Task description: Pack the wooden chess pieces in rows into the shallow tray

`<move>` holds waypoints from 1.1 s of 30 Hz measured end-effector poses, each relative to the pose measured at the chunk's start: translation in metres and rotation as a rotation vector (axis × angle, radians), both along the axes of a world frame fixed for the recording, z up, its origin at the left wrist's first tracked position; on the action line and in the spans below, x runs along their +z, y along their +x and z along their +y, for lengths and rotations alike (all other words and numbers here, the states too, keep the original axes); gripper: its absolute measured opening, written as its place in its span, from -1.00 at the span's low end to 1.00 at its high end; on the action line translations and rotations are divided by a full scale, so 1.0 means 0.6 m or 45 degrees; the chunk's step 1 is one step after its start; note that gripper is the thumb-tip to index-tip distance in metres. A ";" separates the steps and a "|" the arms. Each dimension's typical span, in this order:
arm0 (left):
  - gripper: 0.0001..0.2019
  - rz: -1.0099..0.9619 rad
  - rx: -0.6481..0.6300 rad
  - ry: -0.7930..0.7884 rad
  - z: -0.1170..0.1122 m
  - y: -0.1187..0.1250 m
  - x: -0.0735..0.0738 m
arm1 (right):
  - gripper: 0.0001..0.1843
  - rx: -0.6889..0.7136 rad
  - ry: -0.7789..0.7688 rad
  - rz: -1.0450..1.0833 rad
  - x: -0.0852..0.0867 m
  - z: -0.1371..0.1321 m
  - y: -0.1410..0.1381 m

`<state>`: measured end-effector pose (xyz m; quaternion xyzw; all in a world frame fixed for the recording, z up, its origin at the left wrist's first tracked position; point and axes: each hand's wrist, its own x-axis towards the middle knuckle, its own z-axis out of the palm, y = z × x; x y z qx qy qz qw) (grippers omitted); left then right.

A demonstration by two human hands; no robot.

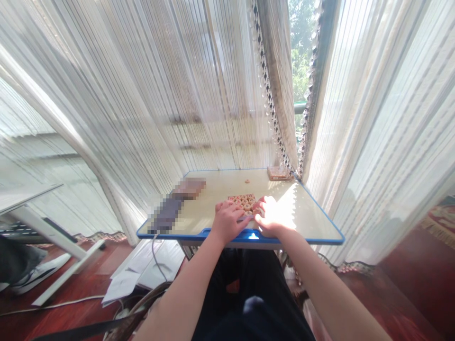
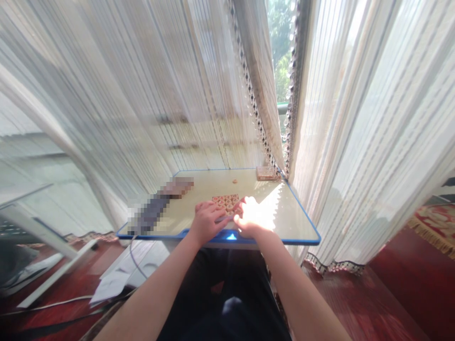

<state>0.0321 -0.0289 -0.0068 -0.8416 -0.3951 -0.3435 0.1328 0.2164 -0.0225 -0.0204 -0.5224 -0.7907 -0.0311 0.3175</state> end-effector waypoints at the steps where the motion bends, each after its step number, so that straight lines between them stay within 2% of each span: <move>1: -0.77 0.000 -0.002 0.000 0.000 0.000 0.000 | -0.79 0.011 0.007 -0.008 -0.001 0.001 0.001; 9: -0.84 -0.030 0.010 -0.005 -0.003 0.000 0.003 | -0.82 0.051 0.030 0.094 0.002 -0.001 -0.001; 17: -0.77 0.027 -0.007 -0.040 -0.004 0.000 0.004 | -0.82 -0.009 0.018 0.018 0.009 -0.005 0.001; 33: -0.74 0.030 -0.014 -0.097 -0.006 -0.003 0.007 | -0.83 0.022 0.041 0.025 0.001 0.003 0.004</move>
